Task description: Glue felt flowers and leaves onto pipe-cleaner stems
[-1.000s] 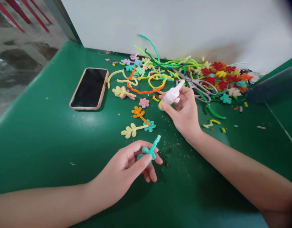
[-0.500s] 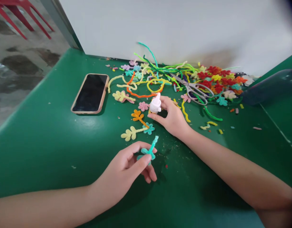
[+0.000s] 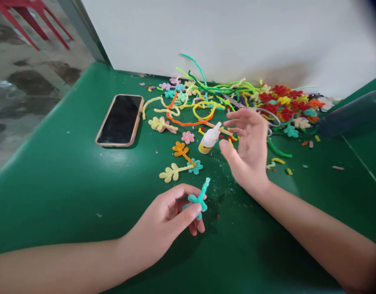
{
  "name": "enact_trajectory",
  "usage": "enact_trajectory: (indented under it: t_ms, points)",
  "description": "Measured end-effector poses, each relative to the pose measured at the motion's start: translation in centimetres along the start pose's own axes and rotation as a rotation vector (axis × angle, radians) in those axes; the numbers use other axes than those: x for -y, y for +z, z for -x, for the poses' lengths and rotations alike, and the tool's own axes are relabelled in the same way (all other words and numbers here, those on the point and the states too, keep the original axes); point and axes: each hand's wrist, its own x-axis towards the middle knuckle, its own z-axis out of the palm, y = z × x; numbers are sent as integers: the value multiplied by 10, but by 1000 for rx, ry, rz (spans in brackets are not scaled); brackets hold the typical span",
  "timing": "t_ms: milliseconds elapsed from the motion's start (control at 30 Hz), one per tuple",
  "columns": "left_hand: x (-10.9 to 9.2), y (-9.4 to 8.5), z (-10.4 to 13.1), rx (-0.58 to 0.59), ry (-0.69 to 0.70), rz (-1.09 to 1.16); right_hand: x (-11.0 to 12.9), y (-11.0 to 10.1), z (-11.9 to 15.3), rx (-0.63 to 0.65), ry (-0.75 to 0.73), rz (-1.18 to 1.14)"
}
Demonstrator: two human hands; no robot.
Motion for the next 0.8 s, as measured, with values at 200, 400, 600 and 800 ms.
enact_trajectory:
  t_ms: [200, 400, 600, 800]
  points:
    - [0, -1, -1, 4, -16, 19, -12, 7, 7, 273, 134, 201]
    - [-2, 0, 0, 9, -19, 45, -19, 8, -7, 342, 97, 381]
    - [-1, -1, -1, 16, -33, 30, -27, 12, -14, 311, 109, 432]
    - [-2, -1, -1, 2, -33, 49, -24, 6, -2, 85, 170, 132]
